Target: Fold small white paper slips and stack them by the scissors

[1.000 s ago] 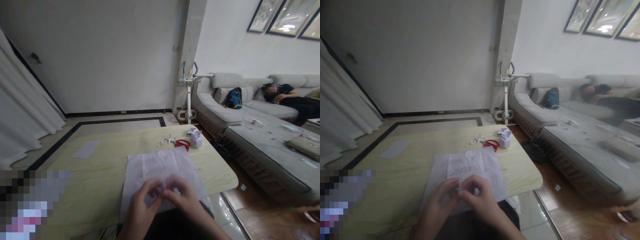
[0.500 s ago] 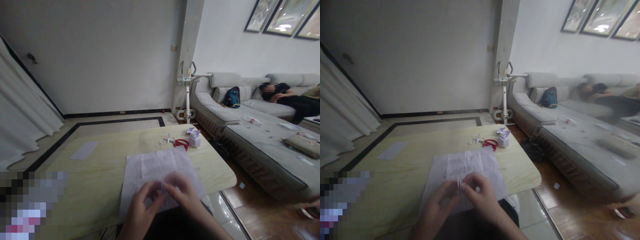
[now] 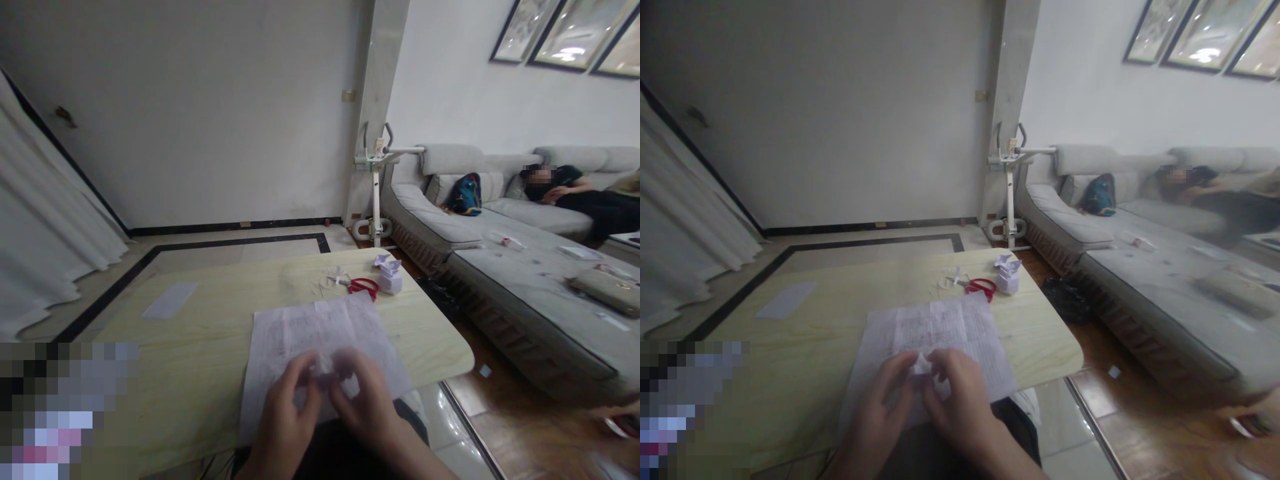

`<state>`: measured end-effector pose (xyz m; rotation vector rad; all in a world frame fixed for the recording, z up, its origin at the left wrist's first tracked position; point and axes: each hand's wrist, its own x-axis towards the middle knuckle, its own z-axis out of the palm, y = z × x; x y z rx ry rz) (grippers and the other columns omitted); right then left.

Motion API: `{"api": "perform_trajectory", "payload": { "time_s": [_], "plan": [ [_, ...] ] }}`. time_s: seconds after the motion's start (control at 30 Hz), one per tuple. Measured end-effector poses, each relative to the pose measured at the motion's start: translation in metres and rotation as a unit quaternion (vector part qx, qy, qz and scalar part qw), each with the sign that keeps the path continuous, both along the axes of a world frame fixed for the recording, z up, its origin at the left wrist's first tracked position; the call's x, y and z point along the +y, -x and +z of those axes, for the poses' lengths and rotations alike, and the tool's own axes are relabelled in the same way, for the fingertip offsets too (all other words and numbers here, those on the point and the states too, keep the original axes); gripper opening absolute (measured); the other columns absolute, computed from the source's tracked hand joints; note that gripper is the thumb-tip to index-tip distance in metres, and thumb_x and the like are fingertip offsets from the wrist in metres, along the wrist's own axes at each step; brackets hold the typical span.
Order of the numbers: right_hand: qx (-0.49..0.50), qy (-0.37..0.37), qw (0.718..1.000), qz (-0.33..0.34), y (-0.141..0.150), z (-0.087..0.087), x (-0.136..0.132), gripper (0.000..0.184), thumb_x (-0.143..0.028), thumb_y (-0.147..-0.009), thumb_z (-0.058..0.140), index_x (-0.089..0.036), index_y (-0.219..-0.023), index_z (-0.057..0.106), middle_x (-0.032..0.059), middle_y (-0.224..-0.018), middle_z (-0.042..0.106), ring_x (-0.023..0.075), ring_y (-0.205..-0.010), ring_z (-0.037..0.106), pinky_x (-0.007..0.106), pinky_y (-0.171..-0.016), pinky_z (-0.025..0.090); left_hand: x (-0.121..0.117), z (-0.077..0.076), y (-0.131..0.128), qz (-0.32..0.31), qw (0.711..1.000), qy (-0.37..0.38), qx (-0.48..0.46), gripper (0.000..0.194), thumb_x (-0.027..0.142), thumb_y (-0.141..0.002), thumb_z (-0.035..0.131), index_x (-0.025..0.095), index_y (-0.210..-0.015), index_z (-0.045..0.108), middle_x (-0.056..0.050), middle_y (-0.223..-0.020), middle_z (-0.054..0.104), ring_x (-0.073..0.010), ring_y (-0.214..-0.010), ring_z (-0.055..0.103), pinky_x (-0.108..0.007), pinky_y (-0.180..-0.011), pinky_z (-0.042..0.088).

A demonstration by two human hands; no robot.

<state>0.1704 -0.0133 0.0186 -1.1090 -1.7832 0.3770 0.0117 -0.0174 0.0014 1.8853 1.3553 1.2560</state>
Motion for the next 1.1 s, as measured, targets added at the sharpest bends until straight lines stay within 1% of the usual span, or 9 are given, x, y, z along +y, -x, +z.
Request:
{"api": "perform_trajectory", "payload": {
  "time_s": [0.1,0.23,0.33,0.47,0.53,0.6,0.77,0.93,1.1],
  "plan": [
    [0.022,-0.004,1.000,0.013,-0.001,-0.002,-0.001,0.018,-0.010,-0.080,0.054,-0.021,-0.093,0.060,0.0021,-0.072,0.064,0.0174,-0.062,0.059,0.029,-0.060,0.048,0.000,0.006,0.001,0.006,1.000,0.003,-0.022,0.024,0.019,-0.090,0.050,0.020,-0.112,0.061,-0.010,-0.109,0.075,-0.0233,-0.098,0.074,-0.032,-0.079,0.062],
    [0.073,0.000,0.996,0.052,-0.003,-0.002,-0.002,0.023,-0.007,-0.083,0.054,-0.022,-0.098,0.063,0.0023,-0.075,0.065,0.0172,-0.065,0.060,0.028,-0.062,0.049,0.000,0.012,0.003,0.013,1.000,0.010,-0.011,0.023,0.022,-0.091,0.053,0.020,-0.112,0.061,-0.009,-0.107,0.075,-0.0233,-0.098,0.073,-0.032,-0.079,0.061],
    [0.094,-0.013,0.993,0.073,-0.003,0.001,-0.002,0.027,-0.005,-0.082,0.054,-0.022,-0.100,0.066,0.0026,-0.075,0.066,0.0179,-0.066,0.061,0.029,-0.063,0.049,-0.002,0.014,0.005,-0.001,1.000,0.008,-0.020,0.024,0.021,-0.091,0.052,0.021,-0.113,0.062,-0.008,-0.104,0.076,-0.0216,-0.094,0.073,-0.031,-0.078,0.060],
    [0.125,-0.019,0.988,0.085,-0.003,0.008,-0.001,0.027,-0.005,-0.083,0.055,-0.023,-0.097,0.069,0.0024,-0.073,0.065,0.0179,-0.065,0.061,0.029,-0.061,0.049,-0.006,0.020,0.003,-0.034,0.995,0.054,-0.079,0.021,0.024,-0.094,0.049,0.022,-0.111,0.063,-0.003,-0.091,0.076,-0.0166,-0.074,0.072,-0.025,-0.067,0.060],
    [0.140,-0.021,0.985,0.096,-0.003,0.011,0.000,0.026,-0.005,-0.083,0.055,-0.023,-0.095,0.070,0.0020,-0.072,0.064,0.0171,-0.064,0.060,0.028,-0.059,0.048,-0.008,0.024,0.002,-0.042,0.989,0.080,-0.120,0.019,0.027,-0.095,0.049,0.023,-0.108,0.064,0.000,-0.081,0.074,-0.0149,-0.064,0.069,-0.024,-0.062,0.058],
    [0.151,-0.019,0.983,0.101,-0.003,0.013,0.000,0.026,-0.005,-0.083,0.055,-0.022,-0.094,0.070,0.0018,-0.071,0.064,0.0168,-0.064,0.060,0.028,-0.059,0.048,-0.009,0.028,0.001,-0.051,0.981,0.102,-0.158,0.018,0.029,-0.095,0.051,0.023,-0.106,0.064,0.001,-0.076,0.073,-0.0145,-0.061,0.067,-0.024,-0.060,0.058],
    [0.154,0.008,0.981,0.114,-0.003,0.017,-0.001,0.025,-0.006,-0.084,0.054,-0.021,-0.094,0.071,0.0024,-0.072,0.063,0.0170,-0.065,0.059,0.028,-0.061,0.047,-0.010,0.035,-0.001,-0.068,0.959,0.146,-0.231,0.019,0.036,-0.092,0.057,0.022,-0.097,0.068,0.000,-0.077,0.073,-0.0147,-0.056,0.066,-0.024,-0.054,0.057],
    [0.185,0.036,0.975,0.119,-0.001,0.023,-0.002,0.026,-0.007,-0.084,0.054,-0.022,-0.091,0.074,0.0012,-0.070,0.061,0.0159,-0.065,0.058,0.027,-0.060,0.045,-0.010,0.035,-0.003,-0.047,0.933,0.197,-0.297,0.020,0.039,-0.087,0.063,0.021,-0.094,0.070,-0.001,-0.078,0.073,-0.0167,-0.058,0.066,-0.025,-0.053,0.056],
    [0.199,0.054,0.971,0.120,0.000,0.025,-0.002,0.026,-0.007,-0.083,0.054,-0.022,-0.088,0.075,0.0011,-0.070,0.062,0.0153,-0.065,0.057,0.026,-0.061,0.044,-0.011,0.032,-0.007,-0.013,0.913,0.218,-0.346,0.018,0.038,-0.085,0.065,0.022,-0.092,0.068,0.003,-0.070,0.069,-0.0138,-0.051,0.060,-0.024,-0.050,0.053]
  ]
}}
